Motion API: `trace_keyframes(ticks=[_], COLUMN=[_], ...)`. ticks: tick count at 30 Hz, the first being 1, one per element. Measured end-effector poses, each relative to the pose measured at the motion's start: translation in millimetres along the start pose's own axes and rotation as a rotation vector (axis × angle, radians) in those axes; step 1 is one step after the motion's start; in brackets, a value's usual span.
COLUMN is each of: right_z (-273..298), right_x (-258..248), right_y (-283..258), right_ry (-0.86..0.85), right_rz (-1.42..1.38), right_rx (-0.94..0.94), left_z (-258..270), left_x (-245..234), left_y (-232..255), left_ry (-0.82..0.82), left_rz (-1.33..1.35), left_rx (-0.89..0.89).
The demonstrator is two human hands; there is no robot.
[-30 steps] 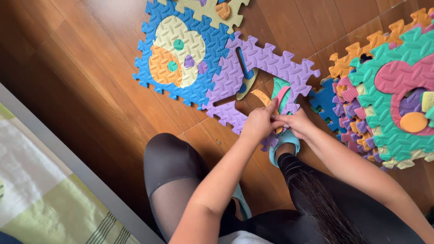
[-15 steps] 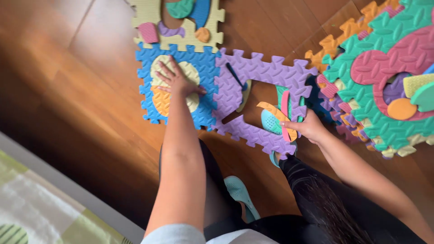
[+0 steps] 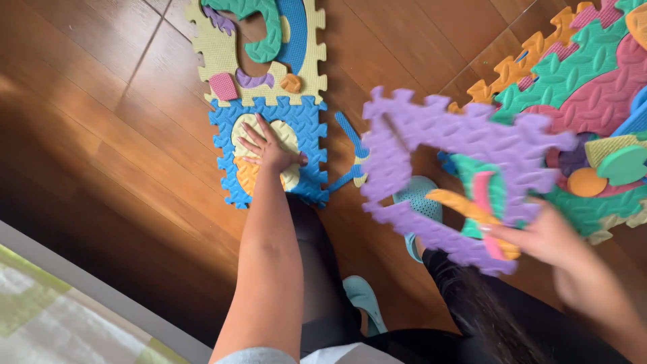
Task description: The person sits on the bedroom floor and takes apart a colorful foam puzzle play mat, pulling shaped pieces out of the tiles and stacking the tiles and pieces into piles. They then stand and pull the window blind cord to raise the blind.
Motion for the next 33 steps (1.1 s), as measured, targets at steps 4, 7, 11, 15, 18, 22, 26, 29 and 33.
trace_keyframes(ticks=[4,7,11,15,18,22,26,29,33], right_z=[57.4,84.2,150.8,147.7,110.3,102.0,106.9,96.2,105.0], right_x=[-47.9,-93.7,-182.5,-261.4,-229.3,-191.0,-160.3,-153.6,-161.5], right_y=[61.2,87.0,364.4,342.0,202.9,189.9,11.8,14.8,81.4], right_ry=[0.015,0.031,0.089,0.436,0.834,0.858,1.043,1.002,0.993], right_rz=[-0.033,0.0,-0.387,-0.736,-0.47,-0.284,0.676,0.577,0.293], right_rx=[0.094,-0.007,0.381,0.118,0.154,0.281,-0.08,-0.114,0.016], left_z=[-10.2,-6.7,-4.9,-3.3,1.9,11.8,12.9,11.2,12.4], left_x=[4.1,1.7,1.6,0.0,-1.4,-8.0,-7.8,-8.4,-7.6], left_y=[-3.7,-2.2,-1.6,1.2,1.4,8.3,7.2,4.2,4.6], left_ry=[0.022,0.012,-0.01,-0.025,-0.014,-0.02,-0.025,-0.02,-0.048], left_rz=[0.018,0.02,-0.028,-0.018,0.002,0.012,0.047,0.05,0.071], left_rx=[0.046,0.051,0.027,0.016,0.035,0.021,0.041,0.041,0.037])
Point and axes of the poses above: each hand's wrist, its own z-axis away from the middle knuckle, its own x-axis out of the palm, y = z × x, the point moved 9 cm from there along -z, towards the middle knuckle, and after that the axes turned 6 degrees about -y, right-handed, at the moved point
